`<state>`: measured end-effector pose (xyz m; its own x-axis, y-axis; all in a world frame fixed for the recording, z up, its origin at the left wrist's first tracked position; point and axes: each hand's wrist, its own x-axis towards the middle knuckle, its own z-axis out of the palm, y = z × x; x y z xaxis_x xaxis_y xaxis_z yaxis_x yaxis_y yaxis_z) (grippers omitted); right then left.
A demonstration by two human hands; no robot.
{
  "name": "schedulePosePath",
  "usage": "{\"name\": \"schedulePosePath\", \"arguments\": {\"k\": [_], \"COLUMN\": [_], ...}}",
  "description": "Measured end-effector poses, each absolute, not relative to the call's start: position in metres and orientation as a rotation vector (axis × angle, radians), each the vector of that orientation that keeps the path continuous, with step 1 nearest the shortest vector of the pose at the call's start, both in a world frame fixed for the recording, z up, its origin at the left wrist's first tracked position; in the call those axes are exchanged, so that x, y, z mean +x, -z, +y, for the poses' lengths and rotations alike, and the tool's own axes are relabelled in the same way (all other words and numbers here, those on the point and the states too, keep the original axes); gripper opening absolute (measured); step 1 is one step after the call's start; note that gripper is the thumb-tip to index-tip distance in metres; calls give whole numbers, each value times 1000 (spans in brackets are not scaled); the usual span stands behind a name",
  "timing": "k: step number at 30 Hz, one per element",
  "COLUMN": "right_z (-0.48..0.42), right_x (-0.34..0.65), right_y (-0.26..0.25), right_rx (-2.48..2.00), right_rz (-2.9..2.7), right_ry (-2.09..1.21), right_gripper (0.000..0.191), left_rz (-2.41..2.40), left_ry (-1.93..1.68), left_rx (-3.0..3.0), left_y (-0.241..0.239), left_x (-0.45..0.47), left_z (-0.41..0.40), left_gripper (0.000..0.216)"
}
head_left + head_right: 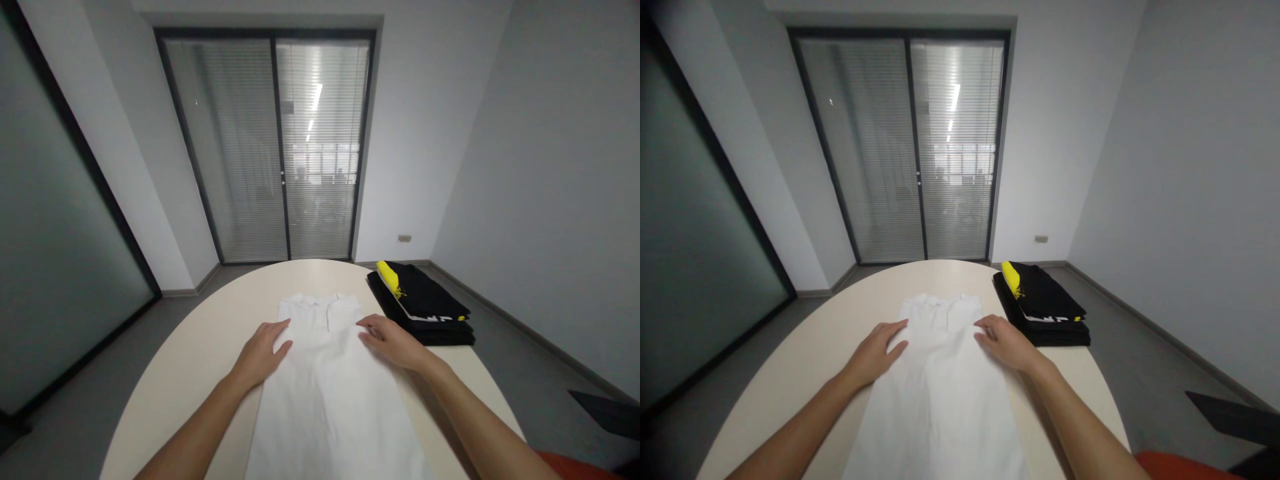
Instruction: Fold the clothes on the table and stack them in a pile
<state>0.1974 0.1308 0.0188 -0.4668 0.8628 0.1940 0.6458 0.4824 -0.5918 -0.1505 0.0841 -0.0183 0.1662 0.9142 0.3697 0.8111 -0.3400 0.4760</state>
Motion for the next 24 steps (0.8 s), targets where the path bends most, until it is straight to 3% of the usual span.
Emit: {"name": "schedulePosePath", "arguments": {"k": [7, 15, 21, 24], "right_z": [129, 120, 115, 113], "right_x": [192, 210, 204, 200], "right_y": [-19, -27, -36, -42], "right_rx": [-1267, -1440, -1296, -1157], "right_rz": [-2433, -2443, -2480, -2473], "right_ry": [-590, -959, -1044, -1130], "right_gripper": [33, 47, 21, 20], "left_rz": [1762, 1566, 1545, 1435], "left_ry": [-689, -424, -524, -626], "left_rx": [2298, 2362, 2265, 2149], "left_y": [8, -17, -14, -19], "left_x": [-146, -146, -146, -146], "left_z": [82, 57, 56, 58], "left_gripper": [45, 42, 31, 20]}}
